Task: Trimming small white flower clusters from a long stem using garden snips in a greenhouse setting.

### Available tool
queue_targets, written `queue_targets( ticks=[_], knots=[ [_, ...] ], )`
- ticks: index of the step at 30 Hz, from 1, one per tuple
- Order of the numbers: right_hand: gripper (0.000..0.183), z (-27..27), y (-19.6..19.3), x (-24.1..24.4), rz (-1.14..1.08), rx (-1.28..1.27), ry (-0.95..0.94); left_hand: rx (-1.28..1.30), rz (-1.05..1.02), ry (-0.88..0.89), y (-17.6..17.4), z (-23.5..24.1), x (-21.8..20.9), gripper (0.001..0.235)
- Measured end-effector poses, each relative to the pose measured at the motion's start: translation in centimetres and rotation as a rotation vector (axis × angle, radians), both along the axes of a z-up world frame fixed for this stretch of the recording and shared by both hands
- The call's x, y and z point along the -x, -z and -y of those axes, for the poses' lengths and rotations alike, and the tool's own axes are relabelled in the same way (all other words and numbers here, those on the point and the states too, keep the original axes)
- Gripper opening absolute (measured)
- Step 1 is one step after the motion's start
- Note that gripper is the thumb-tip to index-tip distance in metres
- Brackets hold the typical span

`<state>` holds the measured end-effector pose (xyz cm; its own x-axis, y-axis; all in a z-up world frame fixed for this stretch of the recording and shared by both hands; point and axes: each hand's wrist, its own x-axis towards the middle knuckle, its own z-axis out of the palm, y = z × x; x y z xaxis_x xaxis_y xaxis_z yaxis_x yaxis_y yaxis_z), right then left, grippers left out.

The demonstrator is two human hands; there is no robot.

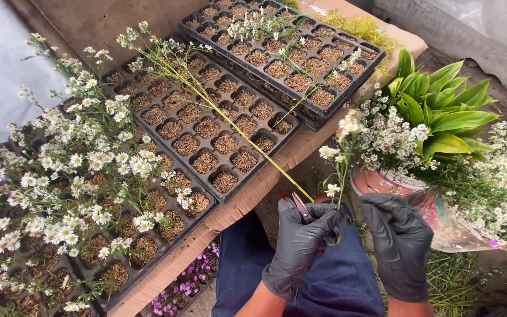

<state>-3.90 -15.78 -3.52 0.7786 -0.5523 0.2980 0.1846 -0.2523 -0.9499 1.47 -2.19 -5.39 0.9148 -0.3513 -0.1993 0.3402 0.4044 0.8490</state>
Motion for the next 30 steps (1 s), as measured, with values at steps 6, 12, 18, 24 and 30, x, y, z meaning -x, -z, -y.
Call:
queue_targets(
  ticks=[6, 12, 18, 24, 30],
  knots=[
    [0.016, -1.2, 0.0, -1.4, -0.057, -0.139, -0.105, -0.098, 0.013, -0.007, -0.8, -0.3, 0.3, 0.01],
    [0.021, -1.8, 0.1, -2.6, -0.157, -0.218, -0.109, -0.083, 0.05, -0.026, -0.4, -0.6, -0.2, 0.016],
    [0.014, -2.9, 0.1, -3.3, -0.138, -0.205, -0.03, -0.118, 0.063, -0.02, -1.5, -1.1, -0.5, 0.025],
    [0.013, -1.7, -1.1, -5.1, 0.001, -0.164, 0.038, -0.118, -0.053, -0.086, -0.8, -1.7, -1.1, 0.026],
    [0.004, 1.1, -6.5, -8.6, -0.035, 0.073, -0.041, -0.115, -0.05, -0.035, -0.5, -2.5, -1.3, 0.021]
  ],
)
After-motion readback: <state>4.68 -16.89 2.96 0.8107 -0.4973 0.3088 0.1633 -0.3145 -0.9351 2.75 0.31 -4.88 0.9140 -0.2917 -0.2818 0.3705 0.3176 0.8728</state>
